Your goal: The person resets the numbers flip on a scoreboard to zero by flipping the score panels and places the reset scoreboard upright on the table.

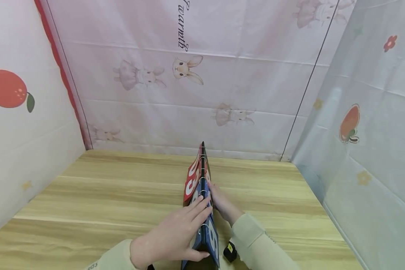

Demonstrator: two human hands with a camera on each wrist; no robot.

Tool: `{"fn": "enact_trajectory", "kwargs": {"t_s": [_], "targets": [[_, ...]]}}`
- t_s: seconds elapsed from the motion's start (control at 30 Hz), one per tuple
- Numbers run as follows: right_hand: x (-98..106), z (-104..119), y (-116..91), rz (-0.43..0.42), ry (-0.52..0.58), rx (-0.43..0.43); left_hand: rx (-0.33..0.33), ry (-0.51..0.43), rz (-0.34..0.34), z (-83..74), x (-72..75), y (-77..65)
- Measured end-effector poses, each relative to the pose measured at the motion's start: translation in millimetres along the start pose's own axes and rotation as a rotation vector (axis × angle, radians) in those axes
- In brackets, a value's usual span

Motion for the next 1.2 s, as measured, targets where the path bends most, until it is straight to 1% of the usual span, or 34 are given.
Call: {"fn": "enact_trajectory", "kwargs": {"t_s": [0.03, 0.1, 0.17, 0.23, 0.37, 0.47, 0.57, 0.67, 0.73, 0.8, 0.87, 0.9, 0.97, 1.03, 1.2], "targets": [[-3, -1, 0, 0.023, 0.003, 0.009, 0.0, -0.001, -0.001, 0.2, 0.1, -0.3], [-5, 0, 0, 0.028, -0.001, 0.021, 0.001, 0.001, 0.001, 0.6, -0.1, -0.8], [-6, 3, 0, 0.011, -0.005, 0.03, 0.003, -0.005, 0.002, 1.3, -0.2, -1.3], [-7, 5, 0, -0.022, -0.009, 0.01, -0.001, 0.001, -0.006, 1.8, 0.3, -1.5], [-2, 5, -1, -0.146, -0.01, -0.05, -0.013, 0.01, -0.014, 2.2, 1.7, -1.2], [7, 5, 0, -0.251, 0.012, -0.054, -0.015, 0.005, 0.001, 1.9, 2.1, -0.3], [21, 4, 1, -0.35, 0.079, -0.028, 0.004, -0.033, 0.04, 2.8, 1.2, -0.1], [34, 6, -1, -0.407, 0.218, 0.001, 0.02, -0.072, 0.067, 4.1, 0.4, -0.2], [41, 10, -3, -0.407, 0.338, 0.03, 0.022, -0.08, 0.072, 4.7, 0.6, -0.2], [43, 17, -6, -0.386, 0.444, 0.071, 0.021, -0.076, 0.067, 4.9, 0.9, 0.0], [44, 27, -9, -0.364, 0.493, 0.122, 0.018, -0.066, 0.056, 5.0, 1.1, 0.0], [44, 32, -10, -0.354, 0.492, 0.147, 0.016, -0.059, 0.051, 5.0, 1.2, 0.1], [41, 42, -13, -0.342, 0.444, 0.185, 0.013, -0.047, 0.047, 4.8, 0.7, 0.3], [37, 50, -14, -0.335, 0.36, 0.208, 0.005, -0.035, 0.044, 4.2, 0.2, 0.6], [25, 64, -16, -0.312, 0.146, 0.234, -0.011, -0.008, 0.031, 2.7, -0.3, 1.9]]}}
Point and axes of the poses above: each hand's wrist, its own y-axis towards the middle knuckle, its own x-axis out of the back of the hand, z = x × y, the point moved 7 cm from there along y, towards the middle knuckle, and after that the axes turned 12 degrees about -x, right-handed, at the moved point
